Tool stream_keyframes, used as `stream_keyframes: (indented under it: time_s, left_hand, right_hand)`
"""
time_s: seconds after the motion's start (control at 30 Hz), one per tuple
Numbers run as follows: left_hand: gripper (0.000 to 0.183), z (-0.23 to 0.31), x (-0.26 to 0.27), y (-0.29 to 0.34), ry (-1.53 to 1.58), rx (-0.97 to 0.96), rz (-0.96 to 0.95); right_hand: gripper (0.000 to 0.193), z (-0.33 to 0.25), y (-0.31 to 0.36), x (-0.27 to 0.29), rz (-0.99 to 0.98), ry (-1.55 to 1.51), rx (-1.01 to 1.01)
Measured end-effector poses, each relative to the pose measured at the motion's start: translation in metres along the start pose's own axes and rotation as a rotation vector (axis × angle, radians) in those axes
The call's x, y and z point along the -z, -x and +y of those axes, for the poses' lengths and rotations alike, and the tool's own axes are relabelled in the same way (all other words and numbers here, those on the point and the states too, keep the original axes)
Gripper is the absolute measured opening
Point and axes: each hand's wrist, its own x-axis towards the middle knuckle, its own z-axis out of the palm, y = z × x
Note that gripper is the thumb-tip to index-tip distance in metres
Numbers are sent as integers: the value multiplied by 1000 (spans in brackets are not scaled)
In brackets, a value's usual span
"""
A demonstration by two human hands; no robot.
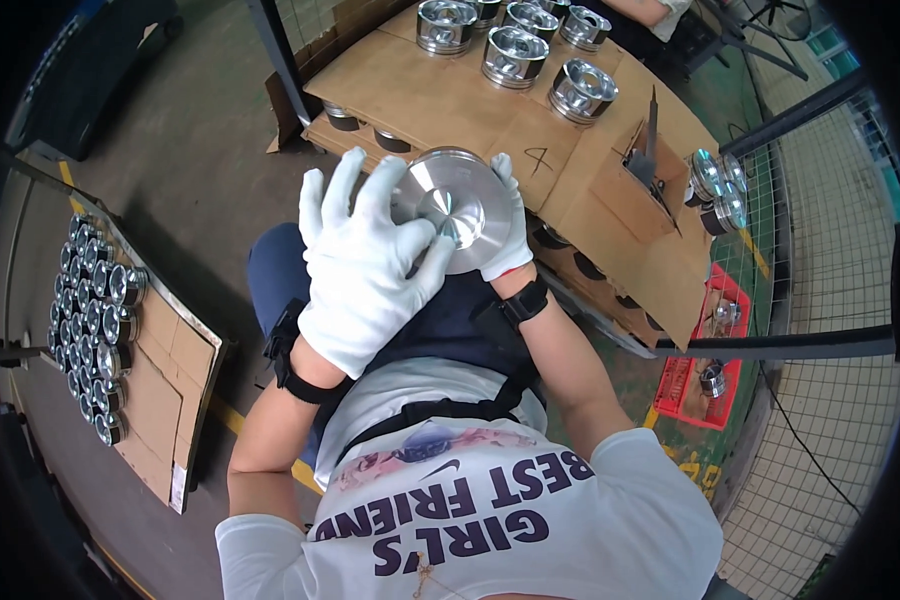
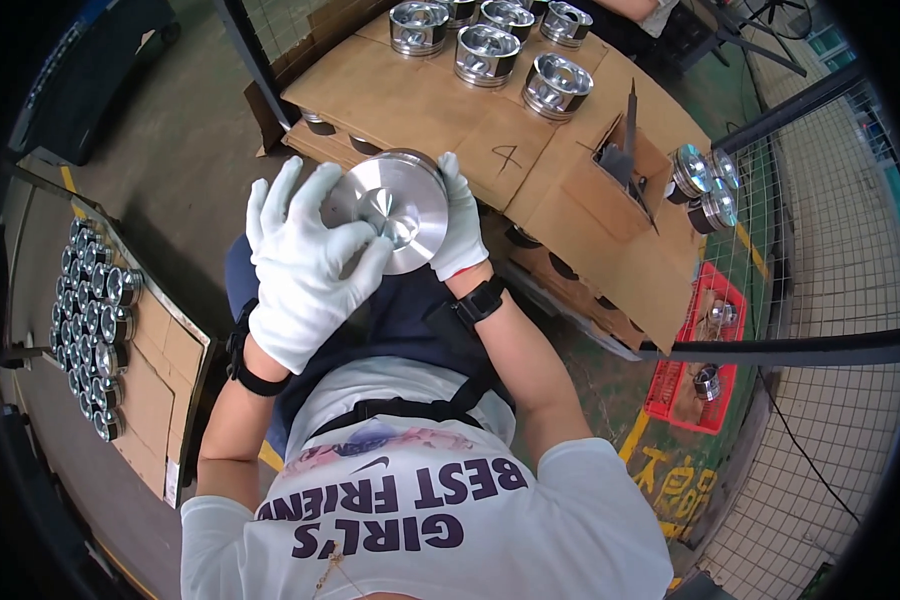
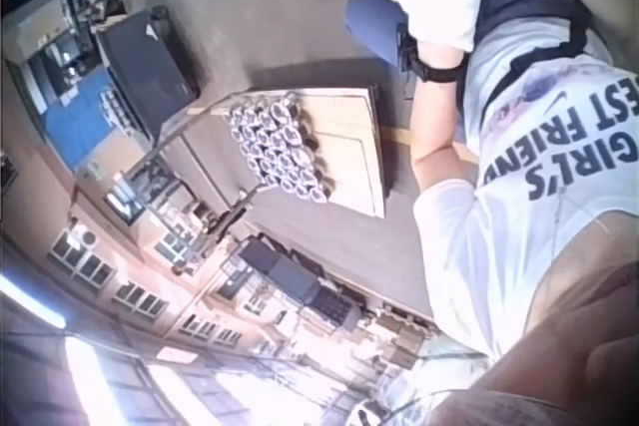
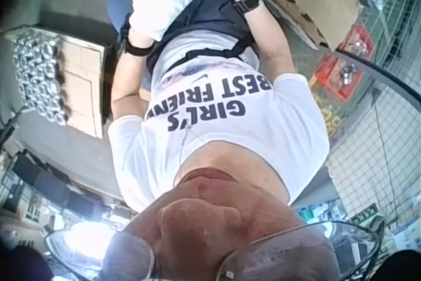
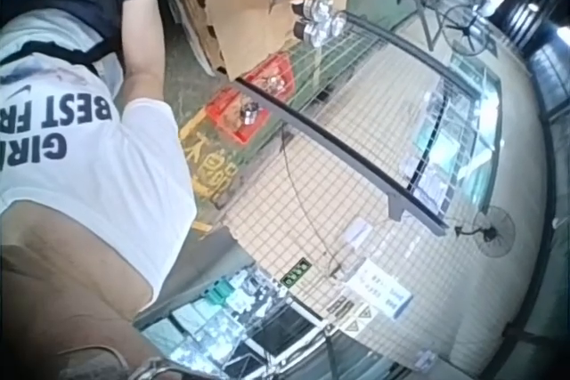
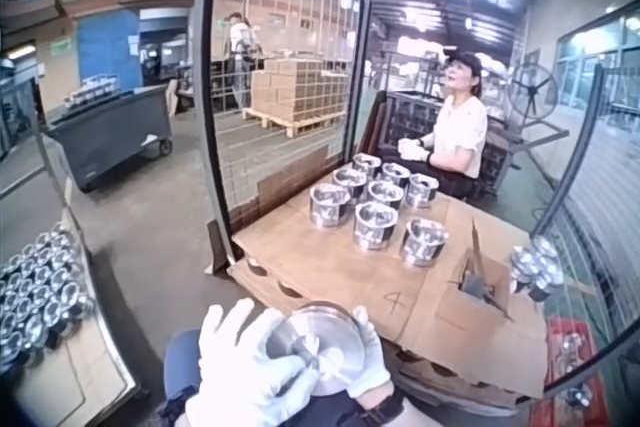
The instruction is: The recorder is inspecting and wiping engine pistons before placing them onto a tray.
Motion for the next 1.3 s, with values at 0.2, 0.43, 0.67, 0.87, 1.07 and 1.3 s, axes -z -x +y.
stream_keyframes:
  time_s: [0.2,0.43,0.67,0.87,1.07,1.3]
  left_hand:
    - [37,-19,-21,9,186,107,138]
    - [36,-57,-42,32,1287,785,114]
    - [37,-55,-40,52,1118,704,-86]
    - [37,-72,-59,61,2060,1113,118]
    - [47,-61,-54,69,1466,862,55]
    - [57,-66,-66,79,1591,793,203]
  right_hand:
    - [52,-1,0,-5,57,27,-27]
    - [48,9,-9,-13,352,165,75]
    - [34,28,-20,-17,471,477,215]
    - [34,41,-25,-35,466,731,282]
    - [33,43,-28,-32,526,637,214]
    - [34,51,-29,-39,529,783,284]
